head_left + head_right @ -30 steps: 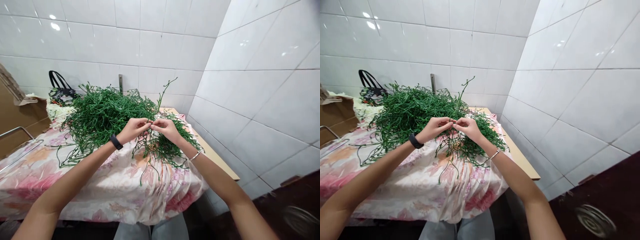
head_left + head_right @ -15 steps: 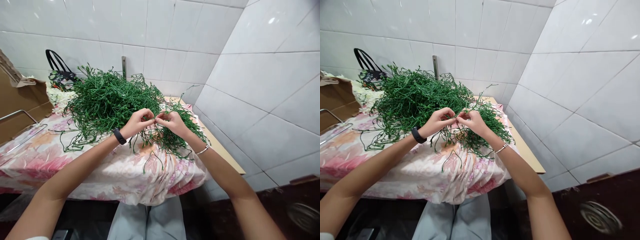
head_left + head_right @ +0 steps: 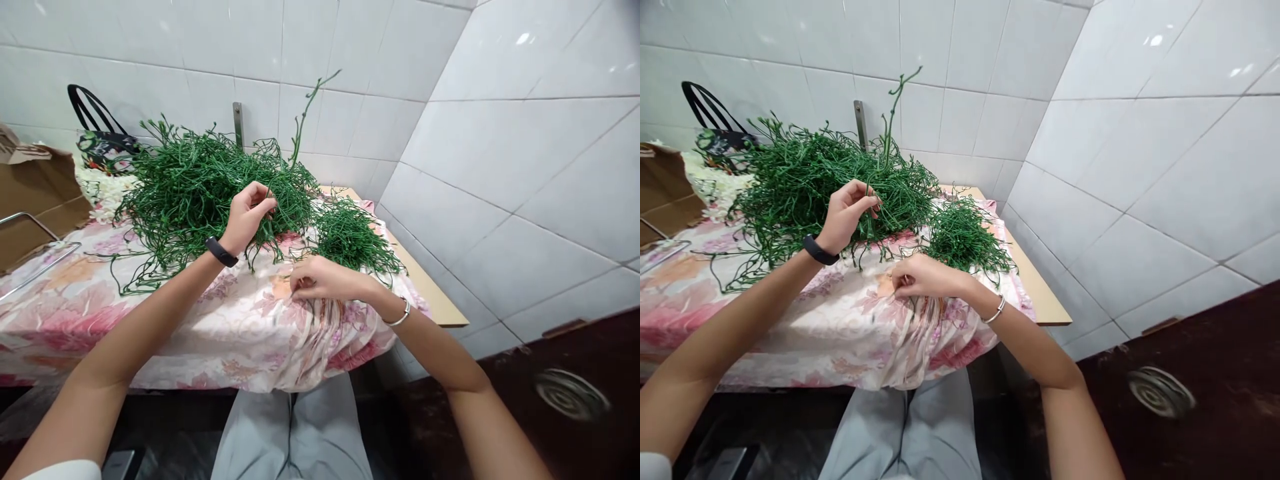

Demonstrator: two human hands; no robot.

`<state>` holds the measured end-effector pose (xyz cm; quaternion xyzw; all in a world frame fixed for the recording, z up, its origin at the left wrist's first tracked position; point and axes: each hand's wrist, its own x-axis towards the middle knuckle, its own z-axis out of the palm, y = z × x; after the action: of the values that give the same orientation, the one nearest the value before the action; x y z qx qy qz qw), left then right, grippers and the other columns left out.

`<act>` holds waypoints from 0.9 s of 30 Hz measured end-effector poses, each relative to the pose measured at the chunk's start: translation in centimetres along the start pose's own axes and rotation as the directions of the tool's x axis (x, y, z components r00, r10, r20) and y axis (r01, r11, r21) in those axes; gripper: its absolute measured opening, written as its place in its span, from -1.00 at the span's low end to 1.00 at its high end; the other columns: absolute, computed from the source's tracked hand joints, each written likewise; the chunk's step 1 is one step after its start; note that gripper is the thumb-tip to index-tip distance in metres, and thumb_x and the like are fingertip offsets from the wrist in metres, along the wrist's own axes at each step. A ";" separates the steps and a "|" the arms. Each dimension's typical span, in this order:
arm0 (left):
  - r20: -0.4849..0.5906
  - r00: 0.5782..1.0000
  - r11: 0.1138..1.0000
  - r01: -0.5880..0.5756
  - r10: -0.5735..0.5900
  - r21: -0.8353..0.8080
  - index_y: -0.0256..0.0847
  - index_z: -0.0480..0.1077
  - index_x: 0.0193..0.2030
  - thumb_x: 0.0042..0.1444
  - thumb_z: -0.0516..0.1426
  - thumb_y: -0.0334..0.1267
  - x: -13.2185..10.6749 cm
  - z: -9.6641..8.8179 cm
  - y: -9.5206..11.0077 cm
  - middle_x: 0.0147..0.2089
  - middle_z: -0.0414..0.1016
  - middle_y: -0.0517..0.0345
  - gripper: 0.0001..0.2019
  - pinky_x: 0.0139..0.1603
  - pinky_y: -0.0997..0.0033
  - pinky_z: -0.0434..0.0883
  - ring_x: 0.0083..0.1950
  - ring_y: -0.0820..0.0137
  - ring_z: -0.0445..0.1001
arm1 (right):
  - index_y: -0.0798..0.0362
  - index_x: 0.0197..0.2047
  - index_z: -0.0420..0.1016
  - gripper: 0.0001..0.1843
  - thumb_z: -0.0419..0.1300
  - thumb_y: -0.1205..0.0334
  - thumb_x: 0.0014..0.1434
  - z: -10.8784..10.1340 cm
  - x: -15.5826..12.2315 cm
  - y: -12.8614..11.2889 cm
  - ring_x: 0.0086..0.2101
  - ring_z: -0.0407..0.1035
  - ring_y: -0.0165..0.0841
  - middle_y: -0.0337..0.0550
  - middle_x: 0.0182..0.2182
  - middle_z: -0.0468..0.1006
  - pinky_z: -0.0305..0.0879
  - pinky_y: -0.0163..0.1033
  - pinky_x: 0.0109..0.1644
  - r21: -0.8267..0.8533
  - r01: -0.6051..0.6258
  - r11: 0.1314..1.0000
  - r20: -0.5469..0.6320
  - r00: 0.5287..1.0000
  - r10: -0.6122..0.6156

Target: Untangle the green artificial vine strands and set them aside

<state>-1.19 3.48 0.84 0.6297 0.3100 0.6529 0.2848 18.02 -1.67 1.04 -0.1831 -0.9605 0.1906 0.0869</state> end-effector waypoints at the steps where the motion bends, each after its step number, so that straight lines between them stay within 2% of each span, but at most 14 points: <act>1: -0.014 1.000 1.000 -0.006 0.006 -0.024 -0.24 0.22 -0.47 -0.08 0.10 -0.36 0.0 0.0 0.1 -0.48 0.30 0.24 -0.92 -0.49 0.55 0.33 -0.46 0.54 0.31 | 0.13 -0.38 0.46 -0.84 0.14 0.20 0.07 -0.3 -0.1 0.2 -0.42 0.29 -0.50 -0.19 -0.43 0.47 0.18 -0.37 -0.33 -0.003 -0.019 1.000 -0.075 0.997 0.018; 4: -0.022 1.000 0.997 -0.011 0.009 -0.079 -0.24 0.23 -0.45 -0.06 0.09 -0.36 -0.2 0.3 0.2 -0.45 0.32 0.22 -0.93 -0.48 0.55 0.34 -0.43 0.54 0.32 | 0.11 -0.38 0.48 -0.81 0.13 0.18 0.08 -3.1 -0.7 1.5 -0.42 0.30 -0.49 -0.18 -0.44 0.49 0.20 -0.34 -0.33 -0.029 -0.168 0.985 -0.371 0.917 0.146; 6: -0.021 1.000 0.995 -0.010 0.008 -0.101 -0.24 0.23 -0.44 -0.04 0.09 -0.36 -0.4 0.4 0.4 -0.43 0.32 0.21 -0.94 -0.46 0.55 0.34 -0.41 0.54 0.32 | 0.12 -0.45 0.50 -0.81 0.16 0.17 0.02 -5.6 -1.1 3.1 -0.47 0.30 -0.47 -0.16 -0.50 0.49 0.19 -0.30 -0.37 -0.051 -0.337 0.940 -0.528 0.808 0.261; 9: -0.008 1.000 0.993 0.012 -0.013 -0.121 -0.24 0.24 -0.42 -0.01 0.08 -0.36 -0.7 0.7 0.6 -0.42 0.34 0.20 -0.95 -0.42 0.54 0.33 -0.40 0.54 0.33 | 0.15 -0.53 0.50 -0.82 0.27 0.18 -0.13 -9.0 -1.2 6.2 -0.54 0.27 -0.45 -0.14 -0.60 0.45 0.15 -0.27 -0.46 -0.013 -0.525 0.851 -0.656 0.647 0.389; 10: 0.008 1.000 0.992 0.022 -0.022 -0.126 -0.24 0.24 -0.41 0.01 0.07 -0.35 -0.8 0.9 0.7 -0.42 0.35 0.20 -0.96 -0.40 0.54 0.33 -0.40 0.55 0.33 | 0.16 -0.54 0.50 -0.81 0.29 0.18 -0.17 -9.8 -1.1 7.1 -0.55 0.27 -0.44 -0.13 -0.61 0.44 0.14 -0.27 -0.47 0.007 -0.561 0.828 -0.657 0.622 0.427; 14: 0.084 0.996 0.989 0.043 -0.031 -0.141 -0.24 0.24 -0.41 0.05 0.06 -0.34 -1.3 1.4 1.0 -0.45 0.34 0.21 -0.95 -0.34 0.52 0.30 -0.42 0.56 0.32 | 0.18 -0.49 0.51 -0.74 0.35 0.20 -0.29 -11.2 -0.5 9.3 -0.53 0.27 -0.42 -0.12 -0.57 0.44 0.14 -0.25 -0.46 0.029 -0.664 0.747 -0.540 0.619 0.571; 16: 0.113 0.993 0.989 0.057 -0.042 -0.133 -0.24 0.25 -0.40 0.05 0.06 -0.33 -1.5 1.6 1.1 -0.46 0.32 0.22 -0.94 -0.33 0.52 0.29 -0.42 0.56 0.32 | 0.18 -0.41 0.50 -0.69 0.34 0.18 -0.26 -10.6 -0.1 9.1 -0.48 0.28 -0.43 -0.09 -0.47 0.45 0.18 -0.24 -0.39 0.035 -0.626 0.779 -0.647 0.580 0.495; 18: 0.137 0.989 0.990 0.071 -0.055 -0.120 -0.24 0.26 -0.39 0.05 0.07 -0.32 -1.7 1.7 1.0 -0.46 0.31 0.23 -0.94 -0.33 0.53 0.28 -0.42 0.56 0.30 | 0.17 -0.38 0.47 -0.72 0.26 0.12 -0.13 -9.3 0.3 8.2 -0.43 0.27 -0.45 -0.09 -0.39 0.44 0.21 -0.26 -0.33 0.052 -0.470 0.881 -0.771 0.542 0.334; 19: 0.146 0.988 0.991 0.073 -0.056 -0.112 -0.24 0.26 -0.38 0.05 0.07 -0.31 -1.8 1.8 1.0 -0.46 0.30 0.24 -0.94 -0.33 0.53 0.28 -0.41 0.56 0.30 | 0.17 -0.39 0.45 -0.71 0.20 0.07 -0.04 -8.4 0.6 7.6 -0.43 0.28 -0.46 -0.10 -0.39 0.44 0.21 -0.27 -0.32 0.078 -0.350 0.933 -0.772 0.571 0.279; 21: 0.160 0.986 0.994 0.066 -0.052 -0.089 -0.24 0.27 -0.37 0.04 0.08 -0.30 -2.0 1.9 0.9 -0.44 0.29 0.24 -0.94 -0.33 0.53 0.27 -0.41 0.56 0.28 | 0.15 -0.38 0.43 -0.64 0.07 -0.01 0.07 -6.6 1.2 6.2 -0.42 0.30 -0.47 -0.13 -0.43 0.44 0.23 -0.30 -0.31 0.227 -0.128 0.966 -0.608 0.756 0.243; 22: 0.166 0.985 0.996 0.059 -0.047 -0.071 -0.24 0.28 -0.36 0.04 0.08 -0.29 -2.1 1.9 0.8 -0.43 0.29 0.24 -0.93 -0.34 0.53 0.27 -0.40 0.55 0.28 | 0.15 -0.37 0.42 -0.62 0.05 -0.03 0.08 -5.7 1.5 5.5 -0.42 0.31 -0.47 -0.14 -0.43 0.44 0.24 -0.31 -0.31 0.300 -0.068 0.952 -0.512 0.830 0.220; 23: 0.172 0.984 0.998 0.050 -0.041 -0.047 -0.24 0.29 -0.36 0.04 0.09 -0.27 -2.1 1.9 0.7 -0.42 0.29 0.23 -0.91 -0.34 0.53 0.27 -0.40 0.55 0.29 | 0.14 -0.36 0.41 -0.62 0.07 -0.05 0.07 -4.9 1.8 5.0 -0.41 0.31 -0.48 -0.16 -0.43 0.44 0.23 -0.32 -0.32 0.346 -0.040 0.937 -0.447 0.871 0.203; 24: 0.182 0.983 0.999 0.039 -0.035 -0.019 -0.25 0.30 -0.36 0.03 0.10 -0.26 -2.2 2.0 0.6 -0.41 0.30 0.22 -0.90 -0.34 0.53 0.27 -0.39 0.54 0.29 | 0.13 -0.35 0.40 -0.63 0.09 -0.05 0.05 -4.2 2.1 4.5 -0.42 0.29 -0.48 -0.18 -0.44 0.42 0.23 -0.33 -0.33 0.365 -0.034 0.931 -0.420 0.886 0.197; 27: 0.206 0.979 0.995 -0.020 0.000 0.099 -0.25 0.33 -0.36 0.03 0.10 -0.24 -2.3 1.9 0.4 -0.37 0.35 0.19 -0.89 -0.33 0.51 0.28 -0.36 0.51 0.32 | 0.11 -0.41 0.34 -0.66 0.14 -0.04 0.02 -3.1 2.5 3.7 -0.47 0.22 -0.51 -0.26 -0.52 0.35 0.16 -0.36 -0.39 0.313 -0.082 0.946 -0.444 0.868 0.222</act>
<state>0.86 1.52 -0.30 0.7089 0.3081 0.5693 0.2800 17.66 3.49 2.68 -0.2854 -0.8548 0.2824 0.3290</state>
